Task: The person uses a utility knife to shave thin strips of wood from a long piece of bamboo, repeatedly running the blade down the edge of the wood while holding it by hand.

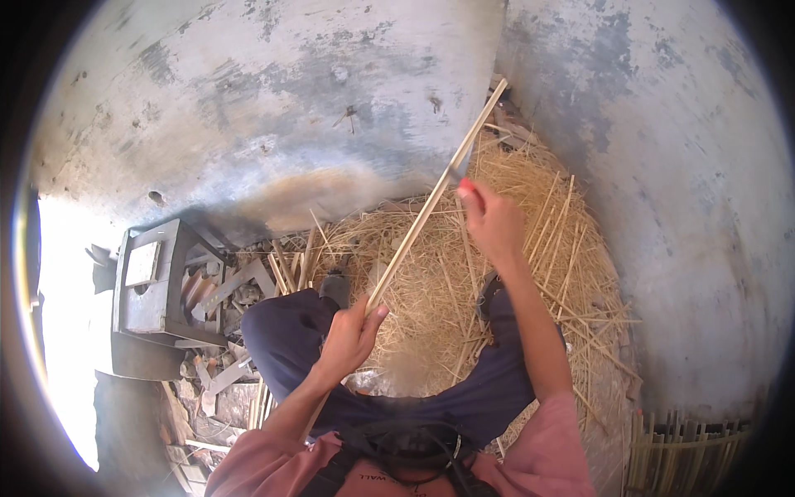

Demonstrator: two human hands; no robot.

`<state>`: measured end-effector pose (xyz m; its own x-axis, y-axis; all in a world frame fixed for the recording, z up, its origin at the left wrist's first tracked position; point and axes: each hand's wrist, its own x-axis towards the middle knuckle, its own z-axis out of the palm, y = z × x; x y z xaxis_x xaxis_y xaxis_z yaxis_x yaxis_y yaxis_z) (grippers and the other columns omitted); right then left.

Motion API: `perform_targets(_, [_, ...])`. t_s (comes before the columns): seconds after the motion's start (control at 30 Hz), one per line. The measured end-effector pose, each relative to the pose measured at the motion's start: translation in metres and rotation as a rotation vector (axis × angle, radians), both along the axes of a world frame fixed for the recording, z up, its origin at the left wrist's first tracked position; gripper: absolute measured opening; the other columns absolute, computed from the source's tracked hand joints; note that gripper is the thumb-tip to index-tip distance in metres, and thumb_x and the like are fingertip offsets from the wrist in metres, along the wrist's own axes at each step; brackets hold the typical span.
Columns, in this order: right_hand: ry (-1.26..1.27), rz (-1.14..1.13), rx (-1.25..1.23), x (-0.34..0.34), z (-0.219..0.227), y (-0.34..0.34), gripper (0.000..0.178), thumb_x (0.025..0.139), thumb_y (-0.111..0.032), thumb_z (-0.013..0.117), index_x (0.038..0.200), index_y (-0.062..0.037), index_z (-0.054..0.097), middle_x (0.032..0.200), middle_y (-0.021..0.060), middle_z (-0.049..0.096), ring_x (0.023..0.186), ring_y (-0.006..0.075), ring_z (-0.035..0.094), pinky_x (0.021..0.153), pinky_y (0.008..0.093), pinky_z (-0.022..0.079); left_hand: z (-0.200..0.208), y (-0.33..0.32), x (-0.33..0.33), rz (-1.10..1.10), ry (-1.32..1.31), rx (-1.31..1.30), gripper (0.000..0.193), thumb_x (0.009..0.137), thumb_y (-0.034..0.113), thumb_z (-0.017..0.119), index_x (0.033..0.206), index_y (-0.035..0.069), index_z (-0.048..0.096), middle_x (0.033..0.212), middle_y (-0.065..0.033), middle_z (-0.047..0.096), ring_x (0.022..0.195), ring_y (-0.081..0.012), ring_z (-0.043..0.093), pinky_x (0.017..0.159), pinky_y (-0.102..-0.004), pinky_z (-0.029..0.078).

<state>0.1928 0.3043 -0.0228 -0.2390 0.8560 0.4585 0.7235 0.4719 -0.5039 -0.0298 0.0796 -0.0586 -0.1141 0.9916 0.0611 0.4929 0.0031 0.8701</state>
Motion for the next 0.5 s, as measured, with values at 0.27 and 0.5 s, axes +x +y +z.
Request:
perform_targets(0.27, [0.367, -0.084, -0.191, 0.063, -0.032, 0.062, 0.054, 0.108, -0.049, 0.056, 0.129, -0.0020, 0.071, 0.102, 0.0122, 0.076, 0.092, 0.0223, 0.070, 0.082, 0.0380, 0.052, -0.002, -0.036, -0.023, -0.011, -0.066, -0.056, 0.038, 0.114, 0.028, 0.048, 0.091, -0.002, 0.052, 0.066, -0.0166, 0.049, 0.056, -0.0298, 0.047, 0.057, -0.0441, 0.040])
perform_targets(0.5, [0.549, 0.239, -0.442, 0.007, -0.024, -0.002, 0.042, 0.107, -0.036, 0.063, 0.130, -0.0010, 0.066, 0.095, 0.0049, 0.071, 0.081, 0.0111, 0.062, 0.073, 0.0285, 0.049, -0.008, -0.017, -0.043, -0.026, -0.632, -0.288, 0.043, 0.116, 0.041, 0.038, 0.093, 0.007, 0.052, 0.070, 0.0068, 0.038, 0.055, -0.0028, 0.030, 0.049, -0.0234, 0.026])
